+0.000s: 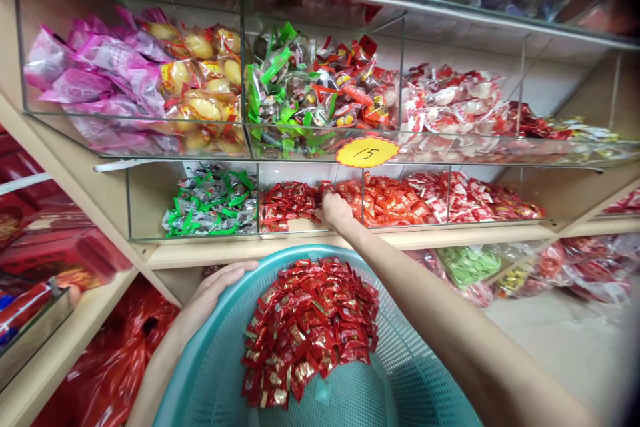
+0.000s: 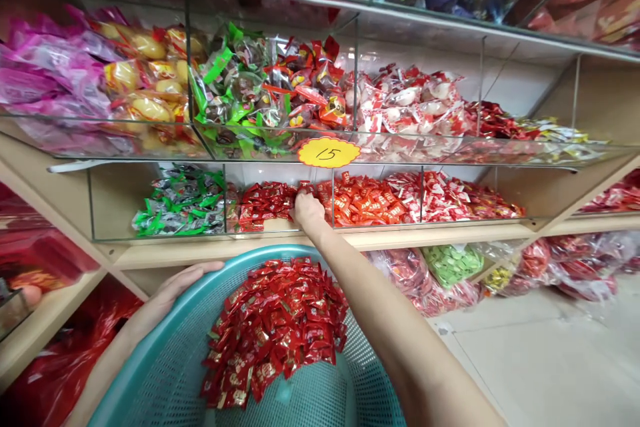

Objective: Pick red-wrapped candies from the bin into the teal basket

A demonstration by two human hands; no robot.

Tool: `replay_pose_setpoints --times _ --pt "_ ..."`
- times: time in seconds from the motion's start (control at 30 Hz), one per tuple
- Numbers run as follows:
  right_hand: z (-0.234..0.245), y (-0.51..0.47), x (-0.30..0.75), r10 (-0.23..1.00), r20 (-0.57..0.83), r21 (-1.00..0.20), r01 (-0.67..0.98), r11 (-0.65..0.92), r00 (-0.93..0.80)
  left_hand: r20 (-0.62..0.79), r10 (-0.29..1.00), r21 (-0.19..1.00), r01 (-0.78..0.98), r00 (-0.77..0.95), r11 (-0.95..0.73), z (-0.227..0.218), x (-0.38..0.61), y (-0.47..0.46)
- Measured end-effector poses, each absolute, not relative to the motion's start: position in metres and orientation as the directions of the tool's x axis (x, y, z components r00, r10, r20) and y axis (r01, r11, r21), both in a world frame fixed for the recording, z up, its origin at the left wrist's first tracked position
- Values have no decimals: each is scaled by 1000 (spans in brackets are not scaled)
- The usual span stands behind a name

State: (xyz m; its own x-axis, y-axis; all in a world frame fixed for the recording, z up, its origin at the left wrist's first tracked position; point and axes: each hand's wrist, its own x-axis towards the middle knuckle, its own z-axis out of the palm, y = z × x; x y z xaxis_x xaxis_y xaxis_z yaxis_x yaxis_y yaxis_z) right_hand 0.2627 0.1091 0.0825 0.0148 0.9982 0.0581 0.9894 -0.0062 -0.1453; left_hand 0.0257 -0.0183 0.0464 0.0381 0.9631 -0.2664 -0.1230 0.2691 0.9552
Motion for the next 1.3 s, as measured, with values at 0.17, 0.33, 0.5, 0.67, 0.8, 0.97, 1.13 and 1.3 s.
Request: replay_pose_setpoints --times 0.17,0.33,0.5,0.67,0.8,0.97,1.13,1.3 --pt "101 88 268 982 181 -131 989 76 -51 -262 964 961 -87 37 264 40 24 -16" --pt "112 47 297 876 349 -193 889 416 -334 -243 969 964 -99 35 245 37 20 -15" --pt "92 -11 338 880 231 -216 860 462 -415 -299 953 947 -104 48 302 40 20 -15" --pt "66 -44 365 936 84 -152 924 350 -341 -282 959 954 -96 35 284 41 21 -15" --pt "56 -50 363 925 65 -80 922 379 -375 -273 961 958 -77 37 275 38 19 -13" --pt "47 -52 354 919 91 63 924 378 -382 -272 961 958 -84 42 275 35 16 -11" --pt "34 -52 360 881 163 112 895 431 -445 -300 952 943 -133 65 306 33 15 -12" --pt "28 -49 359 873 147 113 885 452 -465 -307 949 937 -151 68 314 33 15 -12"
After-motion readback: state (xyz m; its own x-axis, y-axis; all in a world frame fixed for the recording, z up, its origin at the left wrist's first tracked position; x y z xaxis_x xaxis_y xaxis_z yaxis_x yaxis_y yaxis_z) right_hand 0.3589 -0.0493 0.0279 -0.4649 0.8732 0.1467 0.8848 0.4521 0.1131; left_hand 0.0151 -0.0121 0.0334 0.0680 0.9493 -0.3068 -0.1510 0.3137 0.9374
